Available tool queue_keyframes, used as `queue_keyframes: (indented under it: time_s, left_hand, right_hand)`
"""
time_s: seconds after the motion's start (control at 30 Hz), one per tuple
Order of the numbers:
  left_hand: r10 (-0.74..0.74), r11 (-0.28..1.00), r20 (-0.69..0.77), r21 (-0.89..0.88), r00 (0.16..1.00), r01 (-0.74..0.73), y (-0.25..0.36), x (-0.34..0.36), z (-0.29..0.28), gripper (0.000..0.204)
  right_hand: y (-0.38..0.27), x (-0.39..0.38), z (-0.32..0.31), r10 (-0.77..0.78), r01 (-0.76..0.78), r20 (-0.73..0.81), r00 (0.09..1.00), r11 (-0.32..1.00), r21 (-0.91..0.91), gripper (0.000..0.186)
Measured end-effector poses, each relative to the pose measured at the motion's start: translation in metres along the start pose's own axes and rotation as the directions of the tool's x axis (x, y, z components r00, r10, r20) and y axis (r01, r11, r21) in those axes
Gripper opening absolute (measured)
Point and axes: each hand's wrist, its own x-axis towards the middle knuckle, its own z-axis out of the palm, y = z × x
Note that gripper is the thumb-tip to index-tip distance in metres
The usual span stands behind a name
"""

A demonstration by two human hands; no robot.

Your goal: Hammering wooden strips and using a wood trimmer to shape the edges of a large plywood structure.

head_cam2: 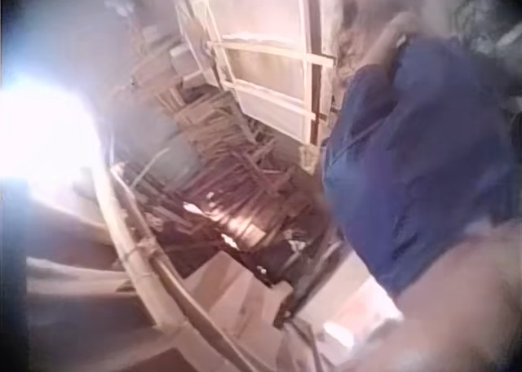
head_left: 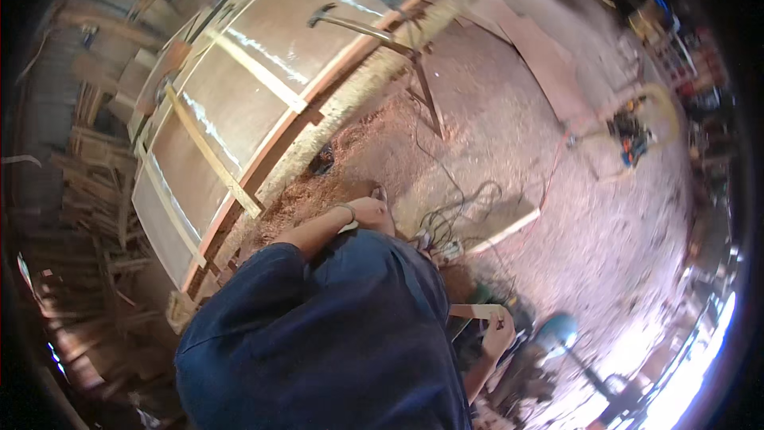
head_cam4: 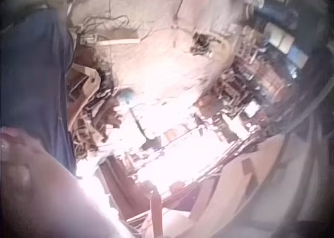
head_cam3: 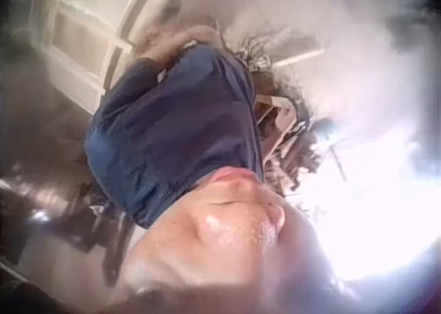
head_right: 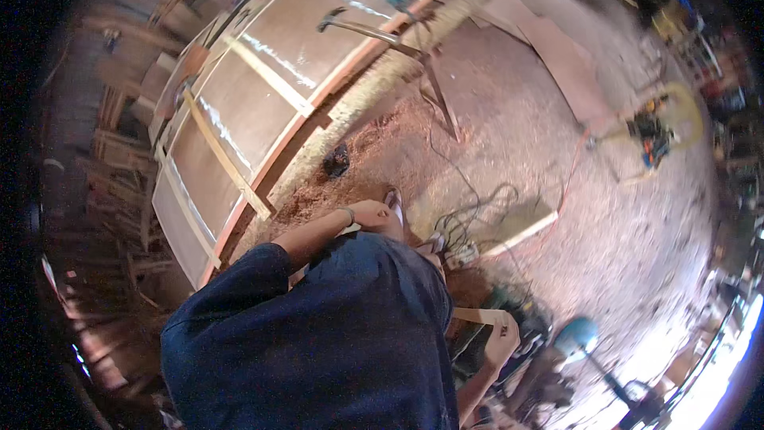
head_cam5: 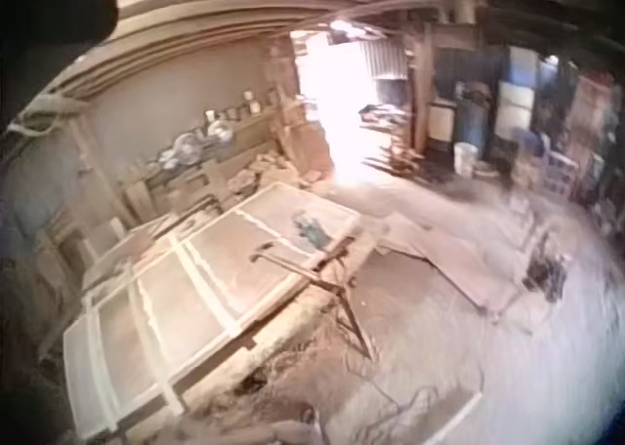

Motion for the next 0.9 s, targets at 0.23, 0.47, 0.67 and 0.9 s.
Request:
queue_keyframes:
  time_s: [0.23, 0.47, 0.67, 0.9]
  left_hand:
    - [0.089, 0.980, -0.205, -0.159, 0.975, -0.123, -0.006, 0.013, -0.055, 0.035]
    - [0.354, 0.853, -0.676, -0.050, 0.646, -0.520, -0.011, 0.034, -0.104, 0.080]
    - [-0.126, 0.939, -0.883, -0.253, 0.452, -0.232, -0.040, -0.003, -0.183, 0.095]
    - [0.037, 0.752, -0.675, -0.466, 0.737, -0.466, -0.050, -0.028, -0.207, 0.076]
  right_hand:
    - [-0.287, 0.081, 0.026, -0.499, 0.499, 0.118, 0.858, 0.866, 0.029, 0.024]
    - [-0.490, 0.113, 0.086, -0.859, 0.854, 0.074, 0.506, 0.511, 0.099, 0.027]
    - [-0.610, 0.122, 0.134, -0.924, 0.917, -0.020, 0.381, 0.375, 0.133, 0.020]
    - [-0.716, 0.145, 0.210, -0.878, 0.806, -0.104, 0.467, 0.375, 0.459, 0.017]
